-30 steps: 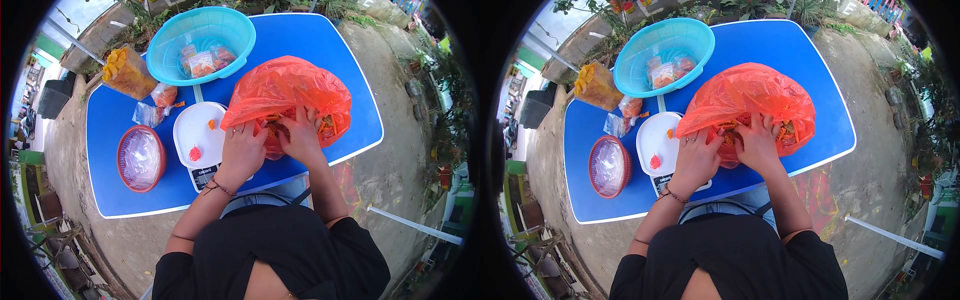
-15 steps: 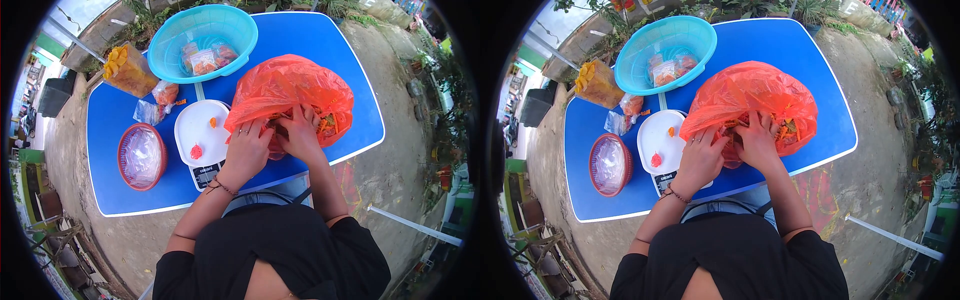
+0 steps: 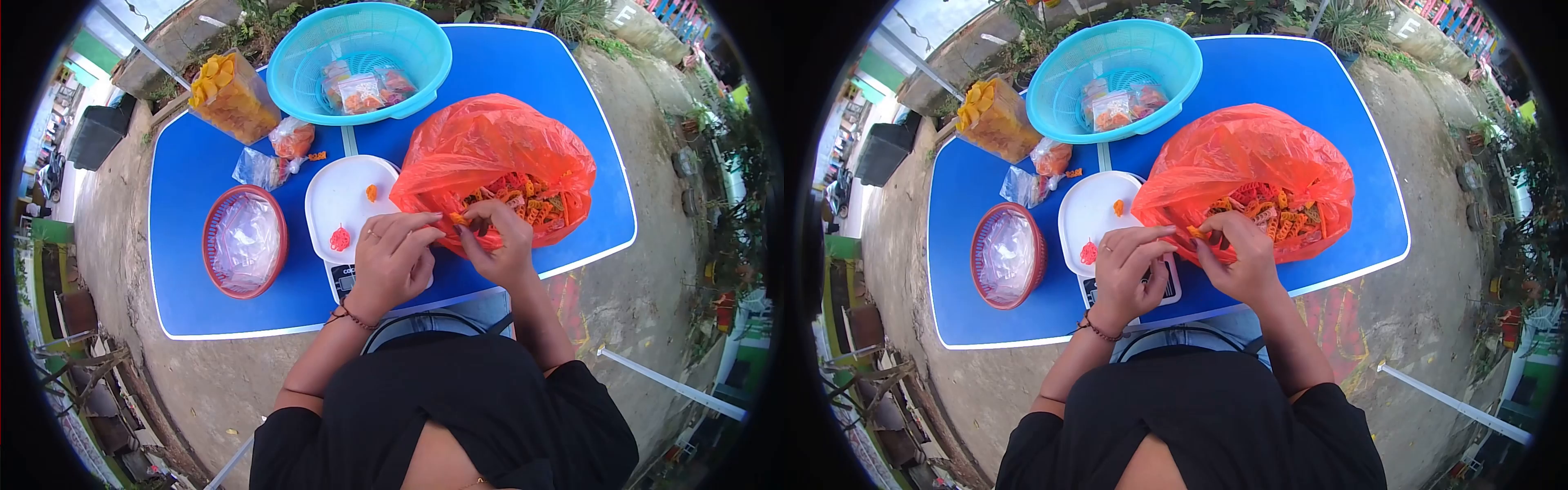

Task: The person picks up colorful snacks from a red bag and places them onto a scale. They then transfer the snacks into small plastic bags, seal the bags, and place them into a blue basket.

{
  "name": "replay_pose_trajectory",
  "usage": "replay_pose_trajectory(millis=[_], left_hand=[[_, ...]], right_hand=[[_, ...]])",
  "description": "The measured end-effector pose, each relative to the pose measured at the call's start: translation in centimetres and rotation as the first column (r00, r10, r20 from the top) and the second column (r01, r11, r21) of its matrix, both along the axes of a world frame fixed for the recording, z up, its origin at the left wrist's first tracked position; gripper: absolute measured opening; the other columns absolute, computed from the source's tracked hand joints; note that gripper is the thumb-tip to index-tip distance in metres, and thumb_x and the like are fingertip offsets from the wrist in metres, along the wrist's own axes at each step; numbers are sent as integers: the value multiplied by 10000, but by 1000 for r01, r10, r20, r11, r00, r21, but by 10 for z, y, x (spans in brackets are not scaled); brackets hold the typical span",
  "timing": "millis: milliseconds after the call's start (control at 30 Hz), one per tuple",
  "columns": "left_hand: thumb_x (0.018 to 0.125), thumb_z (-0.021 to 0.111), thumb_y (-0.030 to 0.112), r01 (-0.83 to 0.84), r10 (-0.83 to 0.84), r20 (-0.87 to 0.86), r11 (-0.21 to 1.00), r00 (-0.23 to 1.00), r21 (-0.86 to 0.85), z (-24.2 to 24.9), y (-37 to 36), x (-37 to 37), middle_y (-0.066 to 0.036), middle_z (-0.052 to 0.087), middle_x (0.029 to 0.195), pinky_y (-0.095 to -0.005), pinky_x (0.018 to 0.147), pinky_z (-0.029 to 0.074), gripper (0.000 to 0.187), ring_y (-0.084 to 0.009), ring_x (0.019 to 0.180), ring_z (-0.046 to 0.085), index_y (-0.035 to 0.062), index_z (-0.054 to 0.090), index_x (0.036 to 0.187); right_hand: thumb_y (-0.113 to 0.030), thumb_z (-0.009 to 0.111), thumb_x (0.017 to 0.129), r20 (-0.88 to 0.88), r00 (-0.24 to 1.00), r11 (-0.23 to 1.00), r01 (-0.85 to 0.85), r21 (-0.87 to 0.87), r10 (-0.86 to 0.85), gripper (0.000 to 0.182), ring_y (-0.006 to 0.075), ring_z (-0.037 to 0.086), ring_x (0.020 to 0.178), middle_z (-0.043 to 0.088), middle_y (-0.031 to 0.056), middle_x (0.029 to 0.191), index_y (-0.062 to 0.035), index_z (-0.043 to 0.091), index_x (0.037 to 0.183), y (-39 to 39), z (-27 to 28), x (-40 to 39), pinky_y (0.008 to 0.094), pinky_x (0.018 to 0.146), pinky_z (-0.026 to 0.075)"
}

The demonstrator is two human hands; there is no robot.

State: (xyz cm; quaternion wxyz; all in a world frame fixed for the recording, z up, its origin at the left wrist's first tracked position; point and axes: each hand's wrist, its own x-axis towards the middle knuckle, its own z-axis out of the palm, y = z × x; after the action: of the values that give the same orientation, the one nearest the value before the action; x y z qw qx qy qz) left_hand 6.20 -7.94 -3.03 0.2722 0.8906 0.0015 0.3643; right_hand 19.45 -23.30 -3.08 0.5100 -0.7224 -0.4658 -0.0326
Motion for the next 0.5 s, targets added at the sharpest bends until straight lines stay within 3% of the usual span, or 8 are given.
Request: replay_pose_trajectory(millis=[67, 233, 300, 400, 500], left_hand=[[726, 648, -13, -146, 146, 16, 989, 989, -18, -1, 13, -11, -35, 722, 1129, -371, 907, 460, 330, -236, 1015, 659, 111, 679, 1031], [750, 629, 4, -358, 356, -40, 928, 934, -104, -8, 37, -39, -30, 731, 1123, -369, 939, 403, 333, -218, 1026, 651, 112, 671, 1062], [759, 629, 14, -396, 392, -59, 913, 918, -97, -9, 39, -45, -25, 728, 1125, -369, 940, 392, 328, -214, 1032, 644, 120, 673, 1067], [769, 630, 12, -418, 410, -101, 905, 907, -82, -11, 40, -51, -21, 728, 1132, -369, 951, 389, 325, -213, 1047, 638, 120, 676, 1072], [787, 634, 9, -389, 374, -150, 918, 915, -79, -11, 39, -50, -15, 728, 1149, -373, 980, 381, 316, -212, 1075, 631, 115, 681, 1081]], right_hand=[[17, 755, 816, -13, 991, 990, -135, -37, 135, 202, 196, 673, 726, 657, 95, 873, -16, 647, 984, 12, 1, -9, 308, 627, 544], [25, 735, 843, -116, 972, 976, -212, -45, 206, 234, 211, 715, 808, 689, 123, 949, -2, 664, 1065, 51, 2, -29, 324, 673, 568], [51, 730, 830, -133, 969, 977, -214, -8, 211, 272, 233, 734, 863, 717, 131, 987, 12, 682, 1096, 65, 2, -34, 327, 731, 578], [25, 705, 857, 19, 971, 970, -236, -53, 237, 288, 298, 705, 947, 680, 159, 1105, 1, 663, 1141, 70, 1, -30, 359, 757, 593], [38, 688, 843, 64, 977, 976, -197, -93, 204, 282, 342, 658, 1087, 668, 169, 1160, 0, 667, 1121, 67, -1, -28, 406, 877, 563]])
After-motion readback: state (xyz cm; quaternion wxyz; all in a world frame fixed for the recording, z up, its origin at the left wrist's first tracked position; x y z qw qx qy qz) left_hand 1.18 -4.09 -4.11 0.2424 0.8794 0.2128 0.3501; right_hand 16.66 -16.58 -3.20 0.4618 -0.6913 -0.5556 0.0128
